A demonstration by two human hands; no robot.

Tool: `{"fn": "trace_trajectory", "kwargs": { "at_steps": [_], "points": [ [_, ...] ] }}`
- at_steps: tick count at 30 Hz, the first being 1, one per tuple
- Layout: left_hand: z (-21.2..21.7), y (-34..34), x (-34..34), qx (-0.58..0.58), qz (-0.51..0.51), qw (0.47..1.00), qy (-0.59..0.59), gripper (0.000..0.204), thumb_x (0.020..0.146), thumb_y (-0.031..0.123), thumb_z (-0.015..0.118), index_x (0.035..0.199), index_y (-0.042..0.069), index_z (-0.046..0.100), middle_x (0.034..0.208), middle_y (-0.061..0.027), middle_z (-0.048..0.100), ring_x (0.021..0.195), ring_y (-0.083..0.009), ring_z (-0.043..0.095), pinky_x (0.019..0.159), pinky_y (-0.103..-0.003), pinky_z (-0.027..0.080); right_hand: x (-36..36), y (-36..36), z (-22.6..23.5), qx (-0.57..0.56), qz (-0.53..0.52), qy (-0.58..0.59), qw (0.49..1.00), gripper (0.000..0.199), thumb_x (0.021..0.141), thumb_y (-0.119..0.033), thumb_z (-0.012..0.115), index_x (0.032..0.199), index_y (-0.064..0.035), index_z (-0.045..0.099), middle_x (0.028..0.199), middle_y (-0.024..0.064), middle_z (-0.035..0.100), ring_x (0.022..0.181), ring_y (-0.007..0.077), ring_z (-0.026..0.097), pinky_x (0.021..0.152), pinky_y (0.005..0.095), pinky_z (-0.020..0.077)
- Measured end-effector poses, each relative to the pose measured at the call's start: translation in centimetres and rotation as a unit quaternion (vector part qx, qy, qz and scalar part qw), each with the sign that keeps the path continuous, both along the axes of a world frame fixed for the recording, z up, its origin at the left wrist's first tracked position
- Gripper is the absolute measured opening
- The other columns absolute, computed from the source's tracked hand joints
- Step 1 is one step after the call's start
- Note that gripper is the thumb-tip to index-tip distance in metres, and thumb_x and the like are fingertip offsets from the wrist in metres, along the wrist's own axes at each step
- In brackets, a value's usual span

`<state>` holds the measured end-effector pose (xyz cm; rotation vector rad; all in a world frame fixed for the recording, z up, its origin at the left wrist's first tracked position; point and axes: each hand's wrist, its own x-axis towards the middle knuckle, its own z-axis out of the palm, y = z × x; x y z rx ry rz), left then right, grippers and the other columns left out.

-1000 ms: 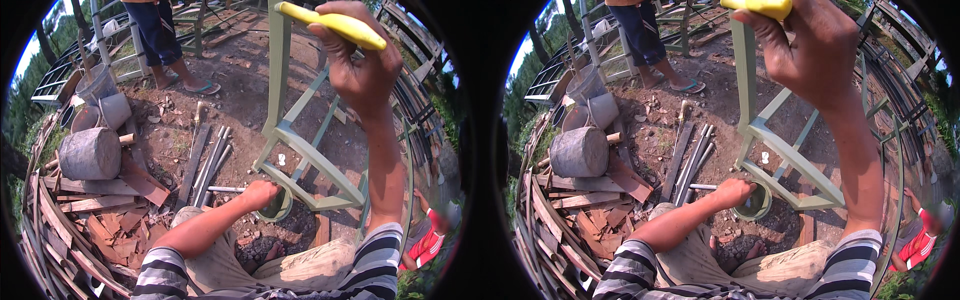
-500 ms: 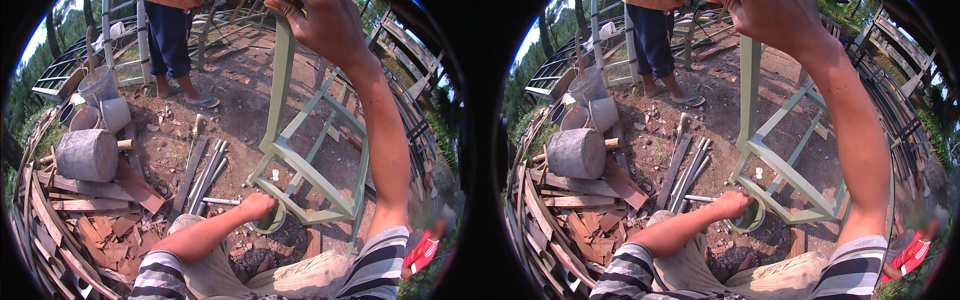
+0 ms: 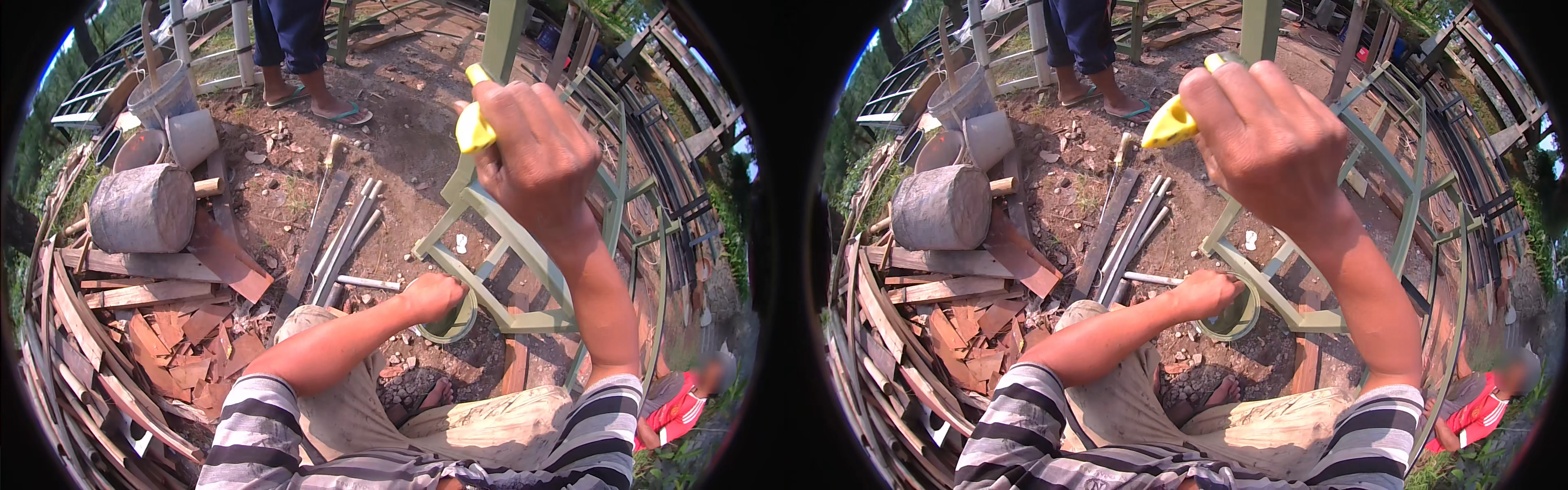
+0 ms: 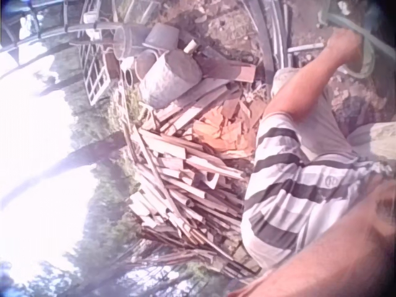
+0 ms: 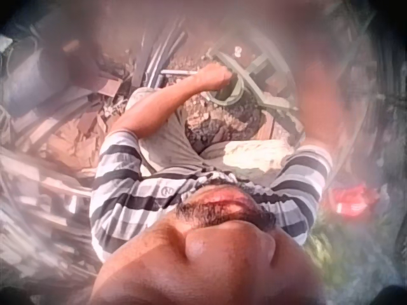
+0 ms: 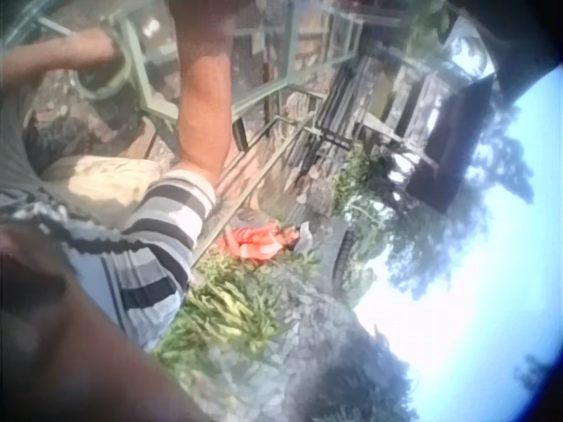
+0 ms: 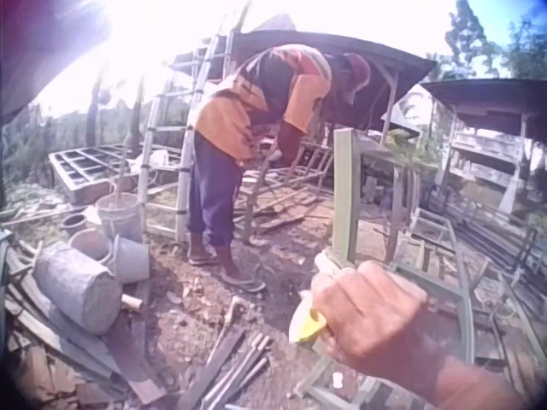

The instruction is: The person walks up a set of curved stone stairs carrying a paint can and brush, then proceeds to paint a green metal frame structure in an outdoor area. The person dips the brush into the can and applies paint to the metal bars of the frame.

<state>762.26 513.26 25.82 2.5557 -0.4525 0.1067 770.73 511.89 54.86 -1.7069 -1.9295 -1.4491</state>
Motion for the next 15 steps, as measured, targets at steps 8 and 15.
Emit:
{"fn": "trace_trajectory", "kwargs": {
  "at_steps": [8, 15],
  "points": [
    [-0.7, -0.7, 0.8, 0.002, -0.013, 1.0, -0.027, 0.021, 0.082, 0.01, 0.063, 0.102, 0.003, 0.063, 0.081, -0.0149, 0.07, 0.072, -0.0354, 0.072, 0.062, -0.046, 0.058, 2.8, 0.8, -18.3, -0.233, -0.096, 0.159, 0.955, 0.011, 0.083, -0.011, 0.065, 0.094, -0.0084, 0.061, 0.082, 0.0034, 0.062, 0.078, 0.0183, 0.068, 0.059, 0.0317, 0.0568],
    [0.0, 0.8, -0.3, -0.015, 0.024, 0.999, 0.023, 0.017, 0.088, 0.016, 0.064, 0.101, 0.003, 0.062, 0.091, -0.0169, 0.071, 0.083, -0.0373, 0.072, 0.069, -0.049, 0.058, 3.3, 4.8, 5.1, 0.03, 0.009, 0.037, 0.999, 0.009, 0.087, -0.008, 0.066, 0.095, -0.005, 0.065, 0.078, 0.0048, 0.067, 0.072, 0.0179, 0.068, 0.054, 0.0318, 0.052]
  ]
}}
